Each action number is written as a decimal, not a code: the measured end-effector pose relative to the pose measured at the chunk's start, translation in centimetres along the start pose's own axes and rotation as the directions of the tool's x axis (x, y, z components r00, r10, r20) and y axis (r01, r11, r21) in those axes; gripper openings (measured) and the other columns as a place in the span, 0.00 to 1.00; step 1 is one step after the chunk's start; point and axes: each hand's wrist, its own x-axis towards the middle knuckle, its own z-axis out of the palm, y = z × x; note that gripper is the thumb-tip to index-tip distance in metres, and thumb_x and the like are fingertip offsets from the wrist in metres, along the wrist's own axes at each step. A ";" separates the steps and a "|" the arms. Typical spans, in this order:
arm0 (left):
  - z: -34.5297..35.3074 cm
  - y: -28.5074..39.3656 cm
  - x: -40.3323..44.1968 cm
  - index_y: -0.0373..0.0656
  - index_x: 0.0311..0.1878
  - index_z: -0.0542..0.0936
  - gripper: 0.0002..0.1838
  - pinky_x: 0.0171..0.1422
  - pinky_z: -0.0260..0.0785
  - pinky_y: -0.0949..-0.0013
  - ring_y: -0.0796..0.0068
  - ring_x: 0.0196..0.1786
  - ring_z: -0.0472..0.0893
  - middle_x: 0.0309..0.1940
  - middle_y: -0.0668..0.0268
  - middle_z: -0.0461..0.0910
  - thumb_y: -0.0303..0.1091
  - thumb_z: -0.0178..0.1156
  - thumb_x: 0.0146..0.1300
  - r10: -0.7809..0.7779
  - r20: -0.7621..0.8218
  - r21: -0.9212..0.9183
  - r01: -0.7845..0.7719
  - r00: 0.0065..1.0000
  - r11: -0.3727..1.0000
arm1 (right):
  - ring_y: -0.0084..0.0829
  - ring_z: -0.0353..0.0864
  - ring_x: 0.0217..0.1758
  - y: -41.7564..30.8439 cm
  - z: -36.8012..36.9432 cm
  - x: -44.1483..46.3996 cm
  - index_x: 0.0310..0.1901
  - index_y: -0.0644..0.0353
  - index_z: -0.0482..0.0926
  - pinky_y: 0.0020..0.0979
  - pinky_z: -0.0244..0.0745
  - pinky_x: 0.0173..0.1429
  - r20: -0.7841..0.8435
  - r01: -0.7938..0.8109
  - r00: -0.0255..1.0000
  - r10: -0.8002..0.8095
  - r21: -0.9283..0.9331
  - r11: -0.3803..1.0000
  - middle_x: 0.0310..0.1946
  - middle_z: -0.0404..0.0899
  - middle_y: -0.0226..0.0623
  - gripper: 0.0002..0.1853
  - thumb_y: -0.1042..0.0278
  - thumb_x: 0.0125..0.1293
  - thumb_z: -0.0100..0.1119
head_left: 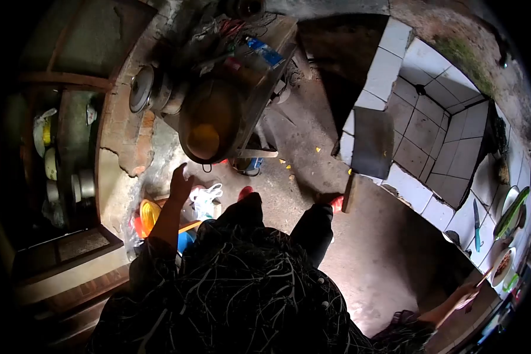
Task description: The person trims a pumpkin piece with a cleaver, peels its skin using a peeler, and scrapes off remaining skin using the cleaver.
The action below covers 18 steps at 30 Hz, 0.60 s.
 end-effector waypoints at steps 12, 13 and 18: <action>1.2 -8.2 16.2 0.40 0.70 0.54 0.54 0.72 0.53 0.57 0.52 0.70 0.57 0.67 0.49 0.57 0.43 0.74 0.41 0.669 0.087 -0.393 -0.592 0.738 0.704 | 0.25 0.54 0.12 -2.2 -3.9 -50.3 0.29 0.46 0.67 0.28 0.50 0.15 0.525 -0.851 0.521 0.673 0.378 0.364 0.14 0.57 0.23 0.17 0.43 0.65 0.45; 1.5 -8.7 17.2 0.40 0.70 0.54 0.54 0.72 0.53 0.57 0.52 0.70 0.57 0.67 0.49 0.57 0.43 0.74 0.41 0.694 0.102 -0.418 -0.603 0.713 0.680 | 0.24 0.53 0.10 -4.1 -4.2 -54.2 0.28 0.45 0.67 0.28 0.49 0.14 0.548 -0.843 0.533 0.644 0.411 0.348 0.12 0.56 0.22 0.17 0.42 0.65 0.45; 2.0 -9.3 19.0 0.46 0.72 0.51 0.58 0.69 0.54 0.47 0.51 0.71 0.54 0.69 0.52 0.53 0.46 0.75 0.39 0.819 0.132 -0.397 -0.727 0.559 0.560 | 0.20 0.59 0.09 -20.2 -8.0 -67.1 0.36 0.55 0.69 0.26 0.55 0.10 0.696 -0.796 0.548 0.463 0.266 0.544 0.13 0.62 0.24 0.11 0.56 0.66 0.51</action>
